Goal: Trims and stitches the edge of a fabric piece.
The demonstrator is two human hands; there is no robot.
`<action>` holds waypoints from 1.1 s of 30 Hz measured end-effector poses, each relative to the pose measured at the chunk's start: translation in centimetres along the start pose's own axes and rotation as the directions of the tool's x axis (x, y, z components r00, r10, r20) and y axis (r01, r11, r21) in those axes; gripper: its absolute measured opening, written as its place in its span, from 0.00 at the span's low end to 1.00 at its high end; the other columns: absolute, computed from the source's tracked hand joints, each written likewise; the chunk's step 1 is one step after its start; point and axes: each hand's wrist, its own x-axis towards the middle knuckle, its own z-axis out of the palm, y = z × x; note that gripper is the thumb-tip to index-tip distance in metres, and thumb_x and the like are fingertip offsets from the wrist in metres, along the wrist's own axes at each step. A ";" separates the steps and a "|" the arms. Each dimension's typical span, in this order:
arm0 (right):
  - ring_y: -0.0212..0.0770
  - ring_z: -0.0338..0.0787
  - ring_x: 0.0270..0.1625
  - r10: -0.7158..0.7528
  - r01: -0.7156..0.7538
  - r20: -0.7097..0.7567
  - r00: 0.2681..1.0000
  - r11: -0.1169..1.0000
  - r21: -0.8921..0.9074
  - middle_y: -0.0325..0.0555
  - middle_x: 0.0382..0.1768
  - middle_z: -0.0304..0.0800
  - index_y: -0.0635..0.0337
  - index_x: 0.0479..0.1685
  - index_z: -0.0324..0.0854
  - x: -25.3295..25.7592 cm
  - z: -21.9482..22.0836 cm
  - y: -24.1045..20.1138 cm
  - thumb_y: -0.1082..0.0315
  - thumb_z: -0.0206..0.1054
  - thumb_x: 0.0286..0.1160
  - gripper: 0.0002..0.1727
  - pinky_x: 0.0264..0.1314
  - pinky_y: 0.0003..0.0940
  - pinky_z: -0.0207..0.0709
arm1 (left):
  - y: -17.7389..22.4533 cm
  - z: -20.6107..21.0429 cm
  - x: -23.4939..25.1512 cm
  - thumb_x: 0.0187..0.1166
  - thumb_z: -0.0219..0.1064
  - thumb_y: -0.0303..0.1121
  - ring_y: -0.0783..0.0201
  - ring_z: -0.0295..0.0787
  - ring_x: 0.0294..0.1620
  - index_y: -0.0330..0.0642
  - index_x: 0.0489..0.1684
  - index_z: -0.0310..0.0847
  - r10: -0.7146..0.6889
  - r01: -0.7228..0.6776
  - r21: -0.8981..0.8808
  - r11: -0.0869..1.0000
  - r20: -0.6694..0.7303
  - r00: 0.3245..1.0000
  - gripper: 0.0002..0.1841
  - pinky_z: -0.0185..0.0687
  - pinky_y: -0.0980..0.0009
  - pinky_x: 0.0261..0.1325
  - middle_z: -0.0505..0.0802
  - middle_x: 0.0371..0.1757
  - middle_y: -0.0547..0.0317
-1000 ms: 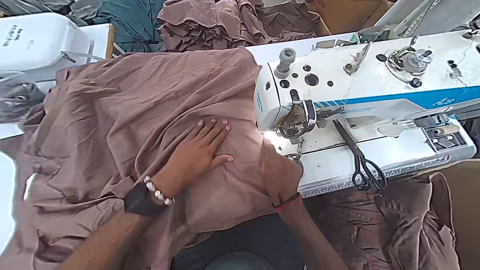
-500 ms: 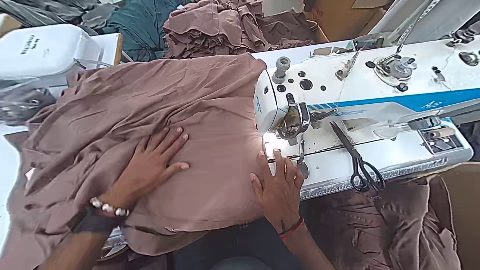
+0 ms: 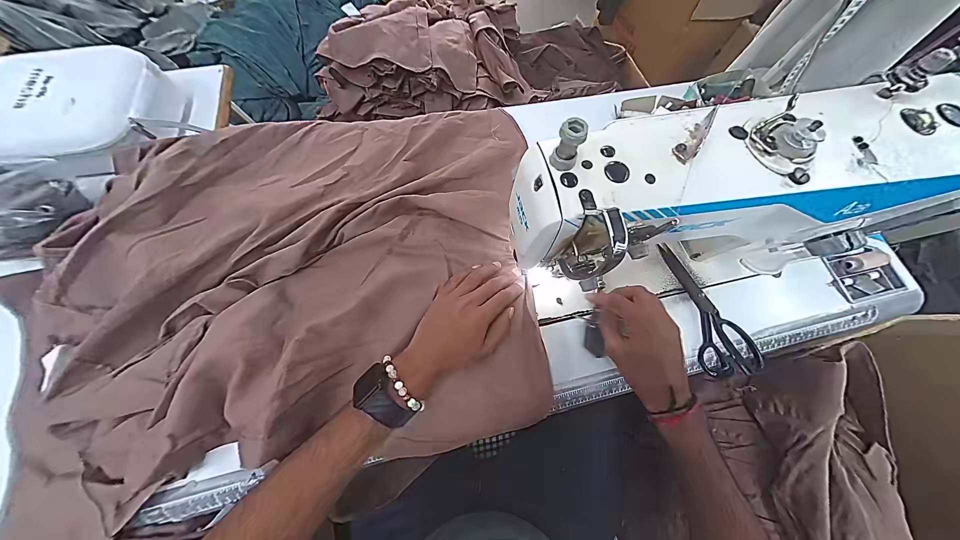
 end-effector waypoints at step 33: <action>0.34 0.93 0.33 0.289 -0.416 0.320 0.902 0.779 0.468 0.42 0.33 0.93 0.68 0.70 0.78 -9.2 1.7 -12.1 0.52 0.70 0.71 0.33 0.35 0.37 0.89 | 2.0 0.3 -1.3 0.90 0.44 0.57 0.55 0.55 0.94 0.65 0.85 0.72 -0.110 0.101 0.111 0.989 0.081 0.991 0.28 0.46 0.44 0.93 0.74 0.89 0.67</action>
